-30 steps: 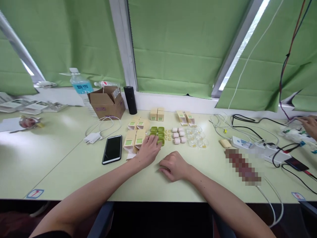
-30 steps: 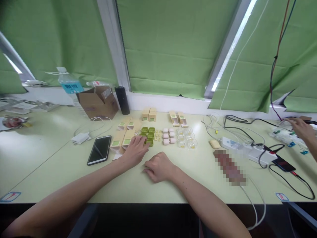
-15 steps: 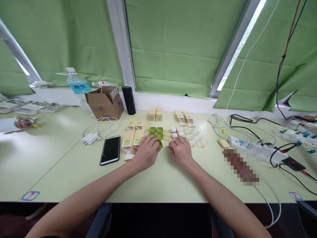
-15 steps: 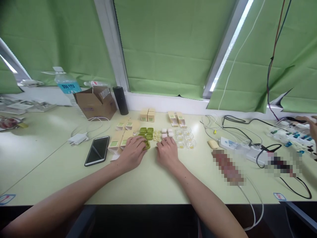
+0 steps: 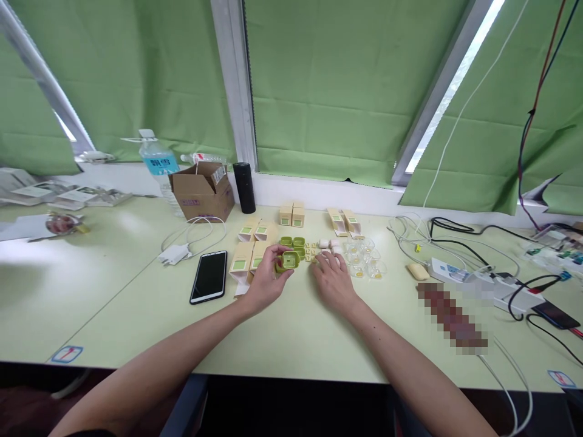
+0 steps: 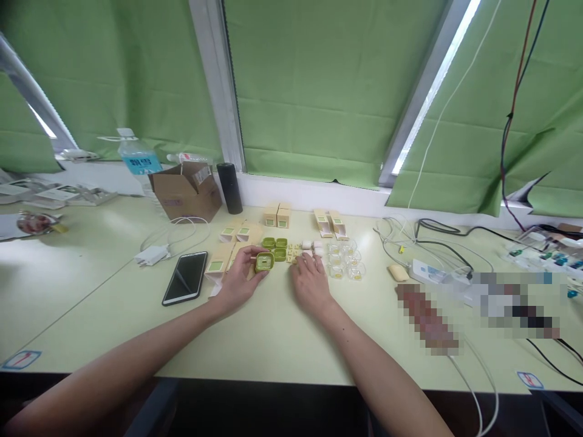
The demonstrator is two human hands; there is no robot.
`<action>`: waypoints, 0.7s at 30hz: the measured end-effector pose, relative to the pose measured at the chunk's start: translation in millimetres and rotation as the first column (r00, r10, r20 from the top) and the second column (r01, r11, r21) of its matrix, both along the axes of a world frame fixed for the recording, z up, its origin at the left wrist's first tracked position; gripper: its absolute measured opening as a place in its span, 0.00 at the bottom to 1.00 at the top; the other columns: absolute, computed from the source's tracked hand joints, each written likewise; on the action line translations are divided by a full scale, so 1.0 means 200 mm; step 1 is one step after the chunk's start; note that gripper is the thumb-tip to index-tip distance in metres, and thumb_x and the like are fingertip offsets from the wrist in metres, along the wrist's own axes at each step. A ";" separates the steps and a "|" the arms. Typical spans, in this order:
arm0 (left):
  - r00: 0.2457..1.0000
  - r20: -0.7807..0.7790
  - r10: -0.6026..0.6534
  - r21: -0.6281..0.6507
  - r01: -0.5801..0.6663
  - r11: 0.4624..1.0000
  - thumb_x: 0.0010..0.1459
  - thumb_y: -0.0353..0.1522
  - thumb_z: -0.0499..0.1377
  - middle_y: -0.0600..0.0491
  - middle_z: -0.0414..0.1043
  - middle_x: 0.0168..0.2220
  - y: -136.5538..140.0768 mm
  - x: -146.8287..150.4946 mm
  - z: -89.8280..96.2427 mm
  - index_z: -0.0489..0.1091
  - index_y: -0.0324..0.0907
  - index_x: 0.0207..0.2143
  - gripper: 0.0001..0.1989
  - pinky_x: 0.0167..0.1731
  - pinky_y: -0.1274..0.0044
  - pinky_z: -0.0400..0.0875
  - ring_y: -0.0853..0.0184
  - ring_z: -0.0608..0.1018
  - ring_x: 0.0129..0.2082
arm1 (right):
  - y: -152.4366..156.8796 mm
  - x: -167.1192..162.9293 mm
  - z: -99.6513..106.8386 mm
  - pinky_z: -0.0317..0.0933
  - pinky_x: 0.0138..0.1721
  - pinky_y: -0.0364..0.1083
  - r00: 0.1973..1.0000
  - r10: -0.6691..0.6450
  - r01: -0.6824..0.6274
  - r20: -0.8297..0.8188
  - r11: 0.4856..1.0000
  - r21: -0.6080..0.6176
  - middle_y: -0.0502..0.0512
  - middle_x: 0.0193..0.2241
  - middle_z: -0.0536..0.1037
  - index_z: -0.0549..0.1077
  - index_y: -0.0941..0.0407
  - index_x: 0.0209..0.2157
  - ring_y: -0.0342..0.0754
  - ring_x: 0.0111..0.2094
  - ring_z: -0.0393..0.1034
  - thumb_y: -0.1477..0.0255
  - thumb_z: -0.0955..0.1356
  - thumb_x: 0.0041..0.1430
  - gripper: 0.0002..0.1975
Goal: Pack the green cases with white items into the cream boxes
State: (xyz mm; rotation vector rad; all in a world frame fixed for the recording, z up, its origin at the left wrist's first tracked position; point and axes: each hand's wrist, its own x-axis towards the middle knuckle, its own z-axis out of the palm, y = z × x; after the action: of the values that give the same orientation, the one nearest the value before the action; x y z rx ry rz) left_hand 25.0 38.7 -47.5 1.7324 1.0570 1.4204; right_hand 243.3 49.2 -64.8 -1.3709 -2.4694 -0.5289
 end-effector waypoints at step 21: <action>0.744 0.573 -0.343 -0.261 0.562 0.785 0.65 0.44 0.60 0.38 0.77 0.50 0.02 -0.04 0.06 0.71 0.39 0.59 0.25 0.45 0.63 0.74 0.59 0.80 0.40 | 0.01 -0.02 0.00 0.43 0.67 0.59 1.000 0.019 -0.019 0.012 1.000 0.000 0.61 0.47 0.77 0.74 0.56 0.46 0.59 0.60 0.59 0.80 0.62 0.66 0.12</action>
State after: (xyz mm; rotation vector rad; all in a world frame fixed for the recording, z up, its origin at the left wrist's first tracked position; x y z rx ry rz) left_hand 17.8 41.8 -34.8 1.1074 0.5267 1.1131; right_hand 239.2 51.2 -65.8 -1.3467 -2.4890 -0.5346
